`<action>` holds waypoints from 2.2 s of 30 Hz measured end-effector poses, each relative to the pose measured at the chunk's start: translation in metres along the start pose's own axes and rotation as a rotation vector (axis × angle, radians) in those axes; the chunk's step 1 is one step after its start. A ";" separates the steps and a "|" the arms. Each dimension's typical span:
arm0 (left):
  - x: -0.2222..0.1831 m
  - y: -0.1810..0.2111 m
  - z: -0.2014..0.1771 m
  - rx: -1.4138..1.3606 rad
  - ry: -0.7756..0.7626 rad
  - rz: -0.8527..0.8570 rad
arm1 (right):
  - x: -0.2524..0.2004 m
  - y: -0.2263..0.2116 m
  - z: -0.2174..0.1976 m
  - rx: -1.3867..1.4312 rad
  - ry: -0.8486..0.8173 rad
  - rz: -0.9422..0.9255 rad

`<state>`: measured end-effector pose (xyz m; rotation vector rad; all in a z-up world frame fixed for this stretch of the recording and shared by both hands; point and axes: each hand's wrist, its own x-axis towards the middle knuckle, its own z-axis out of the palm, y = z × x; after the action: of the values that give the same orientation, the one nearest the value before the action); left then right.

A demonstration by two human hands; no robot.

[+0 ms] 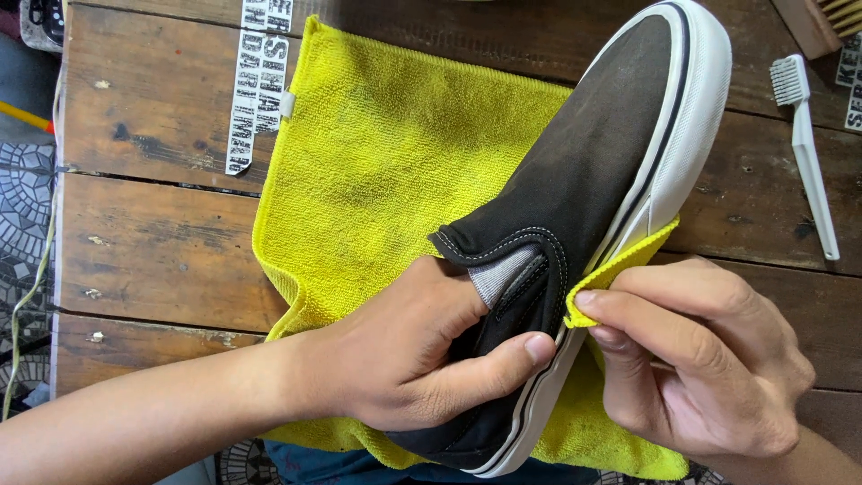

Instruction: Cleaning a shoe with brushes and a pick, then drying it thoroughly with a hair dryer.

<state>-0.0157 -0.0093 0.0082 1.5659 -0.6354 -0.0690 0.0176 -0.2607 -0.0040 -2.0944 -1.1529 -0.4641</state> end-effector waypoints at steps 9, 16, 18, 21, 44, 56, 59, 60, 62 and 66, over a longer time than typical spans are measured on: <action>-0.001 -0.002 0.001 0.024 -0.002 -0.013 | 0.017 -0.004 0.004 0.096 -0.019 -0.086; 0.003 -0.003 0.002 -0.008 0.000 -0.002 | 0.014 -0.001 0.003 0.017 0.051 -0.086; 0.003 -0.003 0.002 -0.032 -0.001 -0.010 | 0.009 -0.001 -0.001 -0.008 0.025 -0.037; 0.002 -0.004 0.002 -0.028 0.006 -0.014 | 0.014 -0.001 0.001 -0.014 0.031 -0.050; 0.008 -0.003 -0.002 -0.052 0.026 0.006 | 0.015 0.001 -0.010 0.212 -0.123 -0.068; -0.025 -0.013 0.005 0.128 -0.003 0.182 | -0.023 0.000 -0.033 0.048 0.103 0.783; -0.036 -0.016 0.010 0.220 -0.038 0.185 | -0.032 0.000 -0.035 -0.104 0.178 0.926; -0.036 -0.015 0.010 0.207 -0.030 0.157 | -0.037 0.002 -0.036 -0.149 0.183 0.845; -0.035 -0.014 0.010 0.185 -0.017 0.114 | -0.039 0.015 -0.041 -0.079 0.135 0.715; -0.033 -0.017 0.019 0.319 0.158 0.085 | -0.038 0.035 -0.046 0.207 -0.067 0.180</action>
<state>-0.0450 -0.0128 -0.0206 1.8271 -0.6077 0.2285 0.0274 -0.3293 -0.0088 -2.0216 -0.9934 -0.1832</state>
